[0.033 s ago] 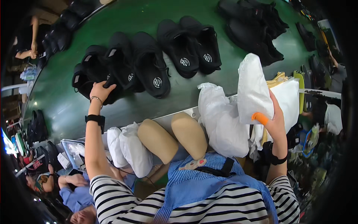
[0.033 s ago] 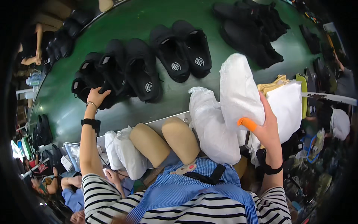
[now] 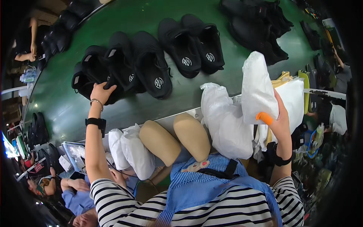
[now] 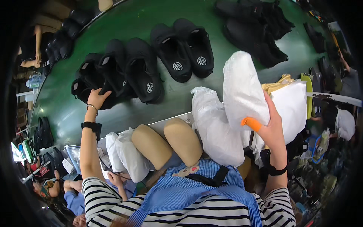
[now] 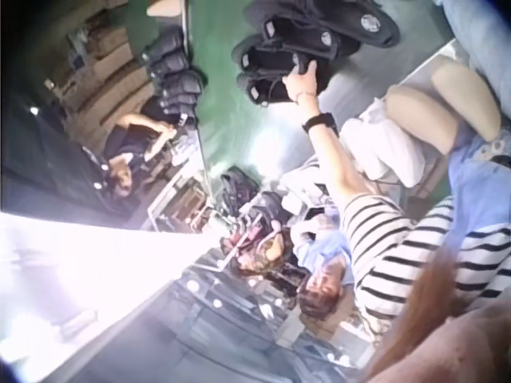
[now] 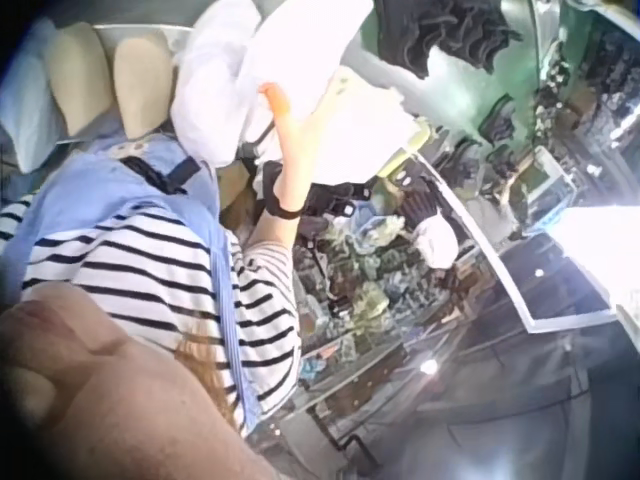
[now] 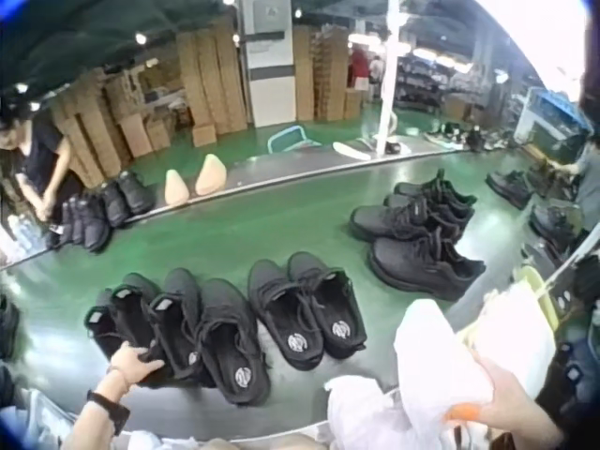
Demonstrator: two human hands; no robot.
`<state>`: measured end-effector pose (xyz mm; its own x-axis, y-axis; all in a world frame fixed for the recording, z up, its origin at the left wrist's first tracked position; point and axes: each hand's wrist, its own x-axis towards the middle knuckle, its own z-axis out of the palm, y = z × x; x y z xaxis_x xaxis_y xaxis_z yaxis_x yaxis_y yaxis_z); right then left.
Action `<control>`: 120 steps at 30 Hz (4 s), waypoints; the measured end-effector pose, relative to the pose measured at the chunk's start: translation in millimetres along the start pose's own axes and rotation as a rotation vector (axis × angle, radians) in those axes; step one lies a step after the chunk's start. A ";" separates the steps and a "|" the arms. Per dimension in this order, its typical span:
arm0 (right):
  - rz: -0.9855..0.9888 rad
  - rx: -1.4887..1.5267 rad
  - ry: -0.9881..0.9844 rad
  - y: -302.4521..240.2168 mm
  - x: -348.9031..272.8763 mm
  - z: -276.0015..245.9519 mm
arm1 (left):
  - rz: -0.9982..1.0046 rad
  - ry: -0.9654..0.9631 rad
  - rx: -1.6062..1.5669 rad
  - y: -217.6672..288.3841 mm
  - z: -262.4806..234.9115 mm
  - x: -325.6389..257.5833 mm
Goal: Stuffing and organizing shoe components during the manufacturing process.
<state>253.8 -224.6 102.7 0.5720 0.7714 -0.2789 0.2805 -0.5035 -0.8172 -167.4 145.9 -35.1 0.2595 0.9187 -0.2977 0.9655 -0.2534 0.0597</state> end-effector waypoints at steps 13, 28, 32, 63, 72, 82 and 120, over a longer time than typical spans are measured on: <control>-0.262 -0.252 -0.337 -69.2 51.0 48.9 | 0.189 0.086 -0.194 144.3 22.6 -38.8; -0.269 -0.298 -0.983 -155.0 114.2 198.1 | -0.239 0.396 -1.339 -5.8 -30.1 -4.5; -0.017 -0.160 -1.127 -165.8 131.1 245.1 | -0.142 0.411 -1.155 -8.4 -6.5 -0.4; -0.986 -1.072 -0.310 -172.3 112.6 429.4 | -0.185 0.229 -0.893 -31.7 18.0 8.9; -1.168 -0.923 -0.313 -178.0 155.3 479.0 | -0.132 0.352 -0.712 -42.2 30.8 17.1; -1.084 -0.744 -0.472 -173.5 176.4 466.2 | -0.225 0.111 -0.596 -32.3 4.1 30.6; -0.783 -0.801 -0.162 -20.2 67.8 71.8 | 0.286 0.266 0.174 100.0 17.9 -87.0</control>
<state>231.6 -134.2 64.1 -0.0680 0.9960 0.0581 0.9639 0.0806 -0.2537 -93.8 35.3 -20.3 0.5349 0.8442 -0.0350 0.8418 -0.5360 -0.0640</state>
